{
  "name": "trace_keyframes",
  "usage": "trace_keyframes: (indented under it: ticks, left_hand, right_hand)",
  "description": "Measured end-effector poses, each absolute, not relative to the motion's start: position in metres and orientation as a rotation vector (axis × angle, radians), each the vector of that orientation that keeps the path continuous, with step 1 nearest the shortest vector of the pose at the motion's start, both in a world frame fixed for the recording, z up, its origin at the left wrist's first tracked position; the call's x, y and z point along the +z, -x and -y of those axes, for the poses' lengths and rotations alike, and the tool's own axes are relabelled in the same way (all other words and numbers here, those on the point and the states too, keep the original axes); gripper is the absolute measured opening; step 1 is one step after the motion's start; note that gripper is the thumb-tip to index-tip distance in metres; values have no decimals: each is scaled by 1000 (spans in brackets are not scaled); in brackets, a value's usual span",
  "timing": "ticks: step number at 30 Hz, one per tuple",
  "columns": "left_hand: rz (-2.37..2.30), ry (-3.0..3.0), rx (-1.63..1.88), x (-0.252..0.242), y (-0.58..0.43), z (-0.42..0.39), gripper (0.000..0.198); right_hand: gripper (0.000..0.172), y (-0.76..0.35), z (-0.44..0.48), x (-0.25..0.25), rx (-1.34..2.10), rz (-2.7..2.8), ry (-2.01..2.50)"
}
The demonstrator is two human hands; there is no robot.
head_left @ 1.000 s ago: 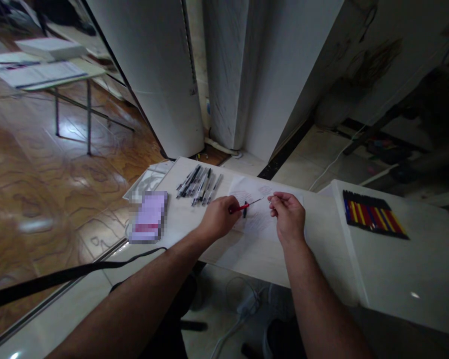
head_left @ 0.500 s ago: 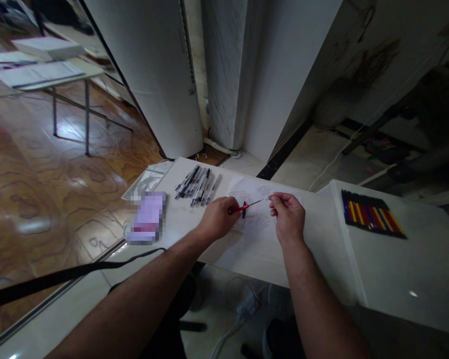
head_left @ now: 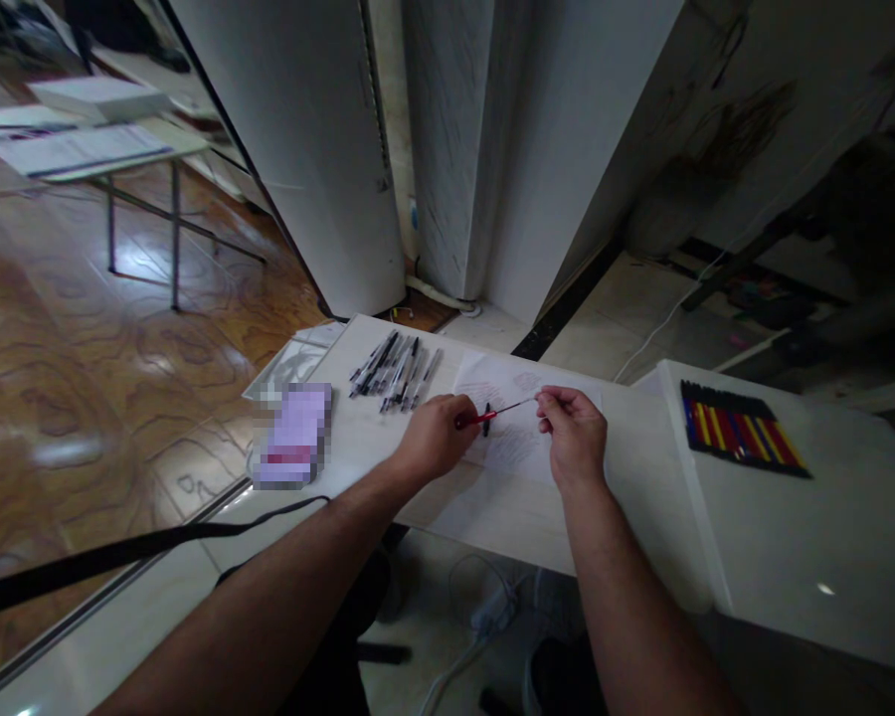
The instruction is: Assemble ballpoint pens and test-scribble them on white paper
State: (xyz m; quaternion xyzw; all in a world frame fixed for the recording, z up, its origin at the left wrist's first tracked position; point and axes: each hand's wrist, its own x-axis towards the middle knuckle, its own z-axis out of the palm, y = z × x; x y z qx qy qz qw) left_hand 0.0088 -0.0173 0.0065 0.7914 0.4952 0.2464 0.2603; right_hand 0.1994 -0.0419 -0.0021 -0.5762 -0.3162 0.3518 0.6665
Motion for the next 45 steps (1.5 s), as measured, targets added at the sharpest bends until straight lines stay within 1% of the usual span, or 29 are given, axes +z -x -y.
trace_keyframes:
  ticks: [7, 21, 34, 45]
  left_hand:
    - [-1346, -2143, 673, 7, -9, 17, 4]
    - [-1348, -2143, 672, 8, -9, 18, 4]
    - [-1338, -2154, 695, 8, -10, 18, 3]
    - [-1343, -2168, 728, 10, -10, 19, 8]
  right_hand:
    - [26, -200, 42, -3, 783, 721, 1325]
    - [21, -196, 43, -1, 795, 756, 1342]
    - [29, -191, 44, -2, 879, 803, 1336]
    - [28, -190, 45, -1, 917, 826, 1343]
